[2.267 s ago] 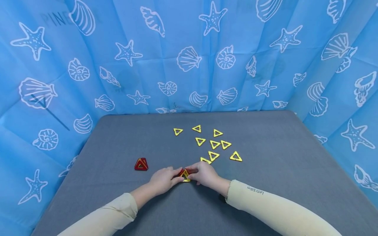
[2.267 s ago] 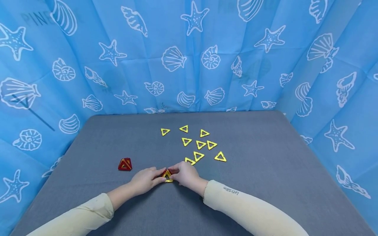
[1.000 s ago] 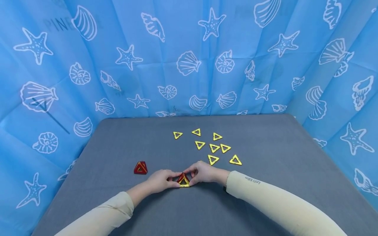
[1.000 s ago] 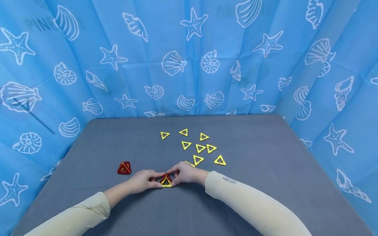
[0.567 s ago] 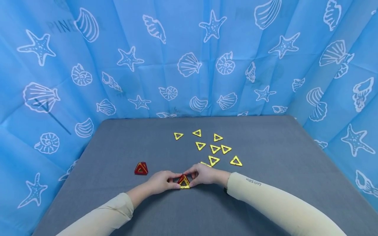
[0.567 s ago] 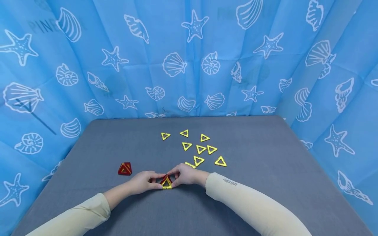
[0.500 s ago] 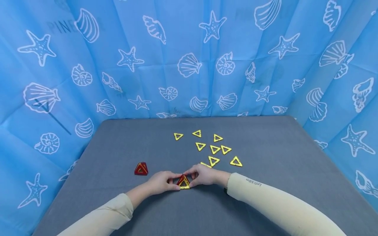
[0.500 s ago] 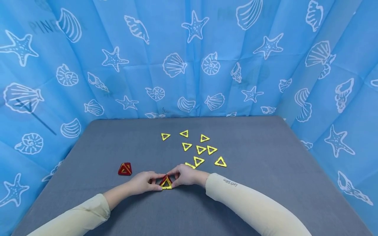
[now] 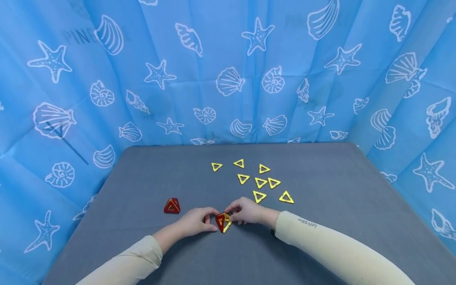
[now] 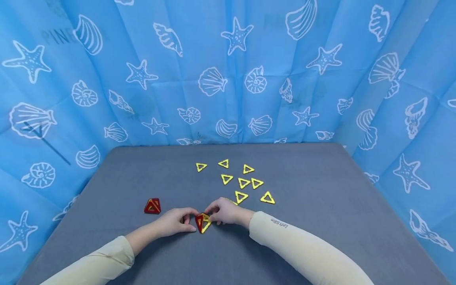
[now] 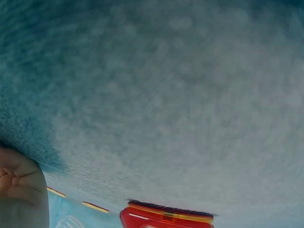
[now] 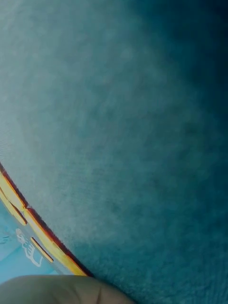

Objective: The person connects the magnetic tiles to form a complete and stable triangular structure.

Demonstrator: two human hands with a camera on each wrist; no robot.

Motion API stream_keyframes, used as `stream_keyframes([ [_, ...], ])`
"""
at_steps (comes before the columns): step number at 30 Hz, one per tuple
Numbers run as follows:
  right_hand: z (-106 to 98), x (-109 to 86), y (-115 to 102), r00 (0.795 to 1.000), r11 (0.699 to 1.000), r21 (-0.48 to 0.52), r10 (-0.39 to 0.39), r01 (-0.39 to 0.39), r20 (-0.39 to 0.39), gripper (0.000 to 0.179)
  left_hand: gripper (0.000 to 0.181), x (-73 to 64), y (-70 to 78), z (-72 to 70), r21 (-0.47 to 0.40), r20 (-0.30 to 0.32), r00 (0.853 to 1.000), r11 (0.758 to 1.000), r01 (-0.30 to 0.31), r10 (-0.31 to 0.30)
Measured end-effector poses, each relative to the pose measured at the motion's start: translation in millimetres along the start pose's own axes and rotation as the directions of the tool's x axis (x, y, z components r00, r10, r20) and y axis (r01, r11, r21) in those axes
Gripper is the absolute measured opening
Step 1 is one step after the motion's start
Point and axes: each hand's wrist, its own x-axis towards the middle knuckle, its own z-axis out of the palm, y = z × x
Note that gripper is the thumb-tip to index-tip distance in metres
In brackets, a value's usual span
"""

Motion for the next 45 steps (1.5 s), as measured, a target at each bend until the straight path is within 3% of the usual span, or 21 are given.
stream_keyframes([
  [3, 0.3, -0.3, 0.8, 0.998, 0.999, 0.014, 0.040, -0.039, -0.045, 0.019, 0.035, 1.6, 0.4, 2.1, 0.017, -0.012, 1.000, 1.000, -0.014, 0.014],
  [8, 4.3, -3.0, 1.5, 0.993, 0.997, 0.031, 0.069, -0.067, -0.092, 0.014, 0.046, 5.9, 0.5, 6.6, 0.070, -0.009, 1.000, 0.998, -0.005, 0.006],
  [19, 8.6, -11.3, 2.0, 0.995, 0.995, 0.091, 0.047, -0.039, -0.086, 0.013, 0.043, 5.4, 1.9, 12.1, 0.058, -0.045, 0.996, 0.995, 0.081, -0.079],
  [26, 1.7, -26.9, 6.3, 0.997, 0.995, 0.101, -0.017, 0.025, -0.078, 0.017, 0.043, 2.9, 2.6, 9.8, 0.048, -0.034, 0.994, 0.994, 0.102, -0.101],
  [31, -9.0, -36.7, 15.4, 0.990, 0.991, 0.116, -0.050, 0.066, -0.136, 0.020, 0.045, 2.8, 2.9, 9.4, 0.037, -0.023, 0.994, 0.994, 0.107, -0.106],
  [39, -26.0, -46.4, 26.5, 0.953, 0.994, 0.106, 0.033, -0.001, -0.300, 0.032, 0.045, 3.8, 3.4, 8.8, 0.032, -0.020, 0.994, 0.993, 0.111, -0.110],
  [42, -30.9, -48.2, 27.5, 0.948, 0.993, 0.113, 0.076, -0.043, -0.309, 0.040, 0.045, 5.7, 3.2, 6.6, 0.030, -0.008, 0.994, 0.993, 0.112, -0.112],
  [45, -34.5, -47.1, 29.5, 0.956, 0.993, 0.103, 0.085, -0.058, -0.282, 0.048, 0.045, 7.7, 3.7, 4.3, 0.030, 0.009, 0.993, 0.993, 0.115, -0.115],
])
